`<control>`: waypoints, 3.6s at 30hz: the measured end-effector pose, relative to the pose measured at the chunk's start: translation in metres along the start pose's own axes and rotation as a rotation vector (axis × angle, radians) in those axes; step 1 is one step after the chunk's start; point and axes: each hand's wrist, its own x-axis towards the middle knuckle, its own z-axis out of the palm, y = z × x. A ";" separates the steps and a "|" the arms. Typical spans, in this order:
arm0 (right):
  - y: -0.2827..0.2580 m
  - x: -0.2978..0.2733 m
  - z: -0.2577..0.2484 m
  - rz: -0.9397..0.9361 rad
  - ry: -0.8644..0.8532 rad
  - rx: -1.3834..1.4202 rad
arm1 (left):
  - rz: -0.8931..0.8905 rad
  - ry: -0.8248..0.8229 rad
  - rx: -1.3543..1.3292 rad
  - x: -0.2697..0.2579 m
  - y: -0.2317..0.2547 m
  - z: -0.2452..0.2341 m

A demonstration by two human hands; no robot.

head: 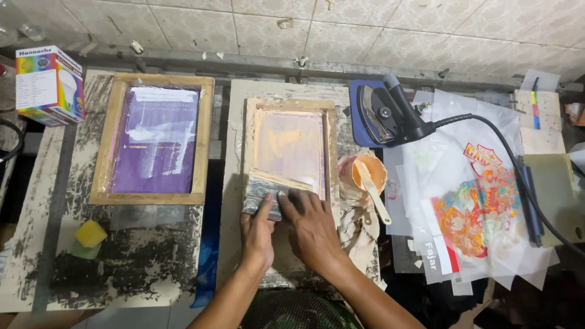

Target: The person uses a squeegee to spread orange ink across a screen printing frame. They repeatedly pull the ink across the mesh to ensure even coverage, occasionally lifting the squeegee to add more ink from a container using a spatula.

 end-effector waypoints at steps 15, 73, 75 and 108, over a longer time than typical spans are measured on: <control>0.133 0.107 0.026 0.640 0.002 -0.009 | 1.156 -0.121 1.039 0.124 -0.020 -0.042; 0.183 0.190 0.088 0.014 0.133 -0.429 | 1.288 -0.091 1.234 0.138 -0.030 -0.047; 0.162 0.181 0.085 0.012 0.130 -0.406 | 1.303 -0.093 1.231 0.136 -0.027 -0.048; 0.234 0.215 0.139 0.074 0.127 -0.350 | 1.321 -0.069 1.274 0.162 -0.032 -0.047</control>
